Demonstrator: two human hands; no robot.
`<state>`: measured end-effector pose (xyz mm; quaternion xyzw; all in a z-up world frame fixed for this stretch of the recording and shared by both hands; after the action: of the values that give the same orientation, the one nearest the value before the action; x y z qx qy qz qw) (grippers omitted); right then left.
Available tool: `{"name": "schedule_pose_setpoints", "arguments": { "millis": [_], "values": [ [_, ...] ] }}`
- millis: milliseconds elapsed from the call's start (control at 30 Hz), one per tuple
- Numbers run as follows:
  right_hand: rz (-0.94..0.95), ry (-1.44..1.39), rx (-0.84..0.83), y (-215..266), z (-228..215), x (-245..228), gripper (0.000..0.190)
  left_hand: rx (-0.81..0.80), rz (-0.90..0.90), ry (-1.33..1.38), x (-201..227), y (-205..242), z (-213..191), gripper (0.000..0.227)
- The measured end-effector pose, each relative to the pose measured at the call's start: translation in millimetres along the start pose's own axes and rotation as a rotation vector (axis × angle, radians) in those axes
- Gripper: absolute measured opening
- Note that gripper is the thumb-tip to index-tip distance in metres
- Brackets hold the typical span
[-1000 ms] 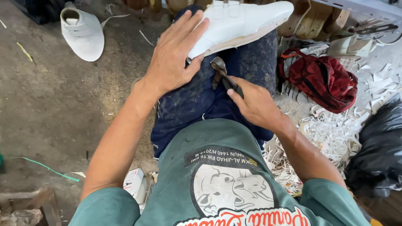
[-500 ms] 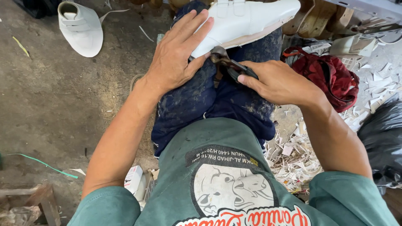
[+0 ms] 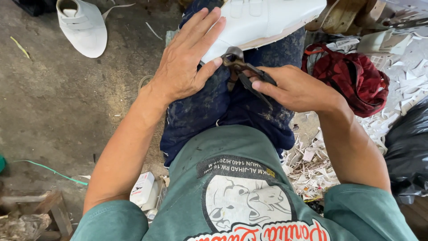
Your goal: The person sits on the floor and uses pliers to pull and remove material from the sole of a white shoe. They then use a hammer to tap and shape the shoe's sole and heel area, repeatedly adjusting the shoe's position on their lap.
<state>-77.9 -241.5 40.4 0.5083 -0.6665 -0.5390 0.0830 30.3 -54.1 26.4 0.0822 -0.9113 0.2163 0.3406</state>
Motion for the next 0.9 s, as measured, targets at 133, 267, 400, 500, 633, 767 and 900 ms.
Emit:
{"name": "schedule_pose_setpoints", "arguments": {
  "millis": [133, 267, 400, 500, 633, 767, 900],
  "values": [
    [0.001, -0.182, -0.021, 4, 3, -7, 0.028, -0.039, -0.013, -0.024, -1, 2, 1, 0.057],
    [0.054, -0.14, 0.122, 1, 40, 11, 0.028, -0.037, 0.08, -0.054, -5, 2, 0, 0.065],
    [-0.184, 0.066, 0.667, 1, 79, 24, 0.023, -0.192, 0.123, -0.285, 1, 9, 15, 0.098],
    [-0.055, 0.133, 0.682, -9, 95, 36, 0.02, -0.19, 0.125, -0.335, 8, 12, 21, 0.1],
    [-0.017, 0.082, 0.621, -27, 100, 45, 0.017, -0.131, -0.095, 0.045, 8, 15, 30, 0.098],
    [0.037, 0.055, 0.576, -28, 95, 41, 0.018, 0.05, -0.224, 0.014, -5, 17, 58, 0.058],
    [-0.039, -0.132, 0.388, -17, 68, 25, 0.022, 0.116, -0.182, -0.084, -13, 6, 50, 0.052]
  ]
}}
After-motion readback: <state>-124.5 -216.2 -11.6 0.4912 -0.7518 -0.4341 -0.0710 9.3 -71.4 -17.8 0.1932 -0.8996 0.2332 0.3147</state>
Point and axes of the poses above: each hand's wrist, its own y-axis away from the middle knuckle, its own z-axis out of the palm, x = y × z, the point moved 6 cm from there along -y, towards the middle knuckle, and after that the axes turned 13 degrees about z, right-handed, at the moved point
